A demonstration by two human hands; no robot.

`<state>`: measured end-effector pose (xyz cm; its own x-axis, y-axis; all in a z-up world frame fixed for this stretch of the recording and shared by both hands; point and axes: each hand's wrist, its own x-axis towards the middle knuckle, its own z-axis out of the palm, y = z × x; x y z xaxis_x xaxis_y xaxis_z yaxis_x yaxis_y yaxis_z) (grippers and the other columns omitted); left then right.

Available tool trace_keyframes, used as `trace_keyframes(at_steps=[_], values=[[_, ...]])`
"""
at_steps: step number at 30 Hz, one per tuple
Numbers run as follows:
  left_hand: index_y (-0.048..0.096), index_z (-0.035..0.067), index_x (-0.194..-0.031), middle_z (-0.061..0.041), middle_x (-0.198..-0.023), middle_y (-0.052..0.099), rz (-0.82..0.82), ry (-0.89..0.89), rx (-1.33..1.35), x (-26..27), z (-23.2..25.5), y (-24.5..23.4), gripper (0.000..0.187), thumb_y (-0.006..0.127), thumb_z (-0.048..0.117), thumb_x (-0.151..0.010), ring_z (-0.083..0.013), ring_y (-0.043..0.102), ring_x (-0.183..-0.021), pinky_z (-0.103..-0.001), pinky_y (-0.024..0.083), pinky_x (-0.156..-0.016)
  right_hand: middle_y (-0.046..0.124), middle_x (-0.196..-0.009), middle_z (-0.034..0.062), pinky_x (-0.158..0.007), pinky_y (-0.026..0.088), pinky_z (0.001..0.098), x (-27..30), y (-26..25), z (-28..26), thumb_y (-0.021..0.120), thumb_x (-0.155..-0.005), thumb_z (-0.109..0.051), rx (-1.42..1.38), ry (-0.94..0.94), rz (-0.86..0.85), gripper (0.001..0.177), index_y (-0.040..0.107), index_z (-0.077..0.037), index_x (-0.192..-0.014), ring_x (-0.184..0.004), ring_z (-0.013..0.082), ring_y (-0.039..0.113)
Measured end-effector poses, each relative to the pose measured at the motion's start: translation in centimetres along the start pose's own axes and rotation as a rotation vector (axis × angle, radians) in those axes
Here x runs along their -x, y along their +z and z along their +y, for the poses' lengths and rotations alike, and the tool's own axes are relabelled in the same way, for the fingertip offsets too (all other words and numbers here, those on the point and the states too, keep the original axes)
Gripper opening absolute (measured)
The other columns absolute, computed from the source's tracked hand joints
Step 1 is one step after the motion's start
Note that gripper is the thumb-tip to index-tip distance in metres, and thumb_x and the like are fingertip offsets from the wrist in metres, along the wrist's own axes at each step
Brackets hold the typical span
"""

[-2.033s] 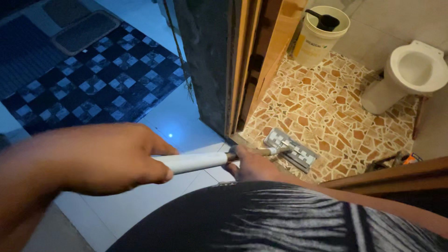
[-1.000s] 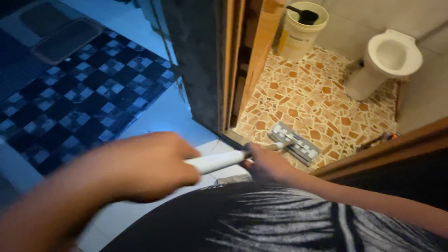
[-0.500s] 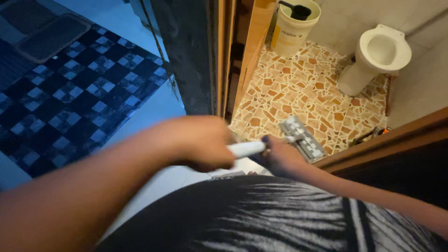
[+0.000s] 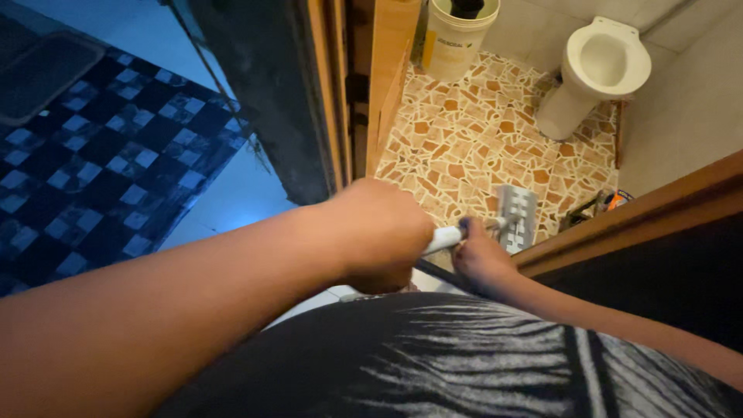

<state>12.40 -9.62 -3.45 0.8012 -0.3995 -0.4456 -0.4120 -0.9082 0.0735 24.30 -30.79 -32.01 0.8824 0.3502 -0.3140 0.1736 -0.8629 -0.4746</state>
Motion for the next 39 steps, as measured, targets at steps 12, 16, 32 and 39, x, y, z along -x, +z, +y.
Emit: trace_keyframes(at_steps=[12,16,32,39], values=[[0.08,0.013,-0.103,-0.017,-0.099,0.074,-0.008,-0.152,0.173,-5.3,-4.1,-0.1,0.027,0.067,0.025,-0.082,-0.0373,0.071,-0.096,-0.049,0.055,-0.084,0.06,-0.126,0.0288,-0.093,0.053,0.0515,-5.1,-1.8,0.1,0.06,-0.094,-0.031,0.108,-0.015,-0.018,0.051,0.044,-0.009,-0.138,-0.11,0.0452,0.065],[0.077,0.029,-0.112,-0.013,-0.101,0.075,-0.031,-0.352,0.388,-1.3,-5.4,-0.9,0.034,0.065,0.03,-0.08,-0.0349,0.07,-0.099,-0.049,0.054,-0.088,0.059,-0.127,0.0278,-0.095,0.052,0.0515,-5.1,-1.7,-4.9,0.062,-0.094,-0.032,0.178,-0.088,-0.154,0.05,0.045,-0.011,-0.136,-0.112,0.0441,0.064],[0.078,0.018,-0.117,-0.027,-0.103,0.077,-0.237,-0.84,0.866,-3.9,-7.1,4.4,0.034,0.067,0.011,-0.086,-0.0437,0.074,-0.096,-0.057,0.058,-0.08,0.063,-0.121,0.0264,-0.096,0.051,0.0507,-11.9,1.2,-8.6,0.067,-0.093,-0.027,0.073,-0.357,-0.133,0.043,0.053,-0.009,-0.13,-0.113,0.0437,0.062],[0.079,0.005,-0.105,-0.023,-0.103,0.074,0.082,-0.935,0.478,0.4,-4.4,-1.2,0.027,0.068,0.022,-0.086,-0.0372,0.073,-0.097,-0.047,0.057,-0.084,0.063,-0.114,0.0278,-0.09,0.051,0.0491,-11.6,2.3,-11.8,0.061,-0.095,-0.019,-0.1,-0.424,0.006,0.037,0.05,-0.005,-0.128,-0.102,0.0423,0.065]])
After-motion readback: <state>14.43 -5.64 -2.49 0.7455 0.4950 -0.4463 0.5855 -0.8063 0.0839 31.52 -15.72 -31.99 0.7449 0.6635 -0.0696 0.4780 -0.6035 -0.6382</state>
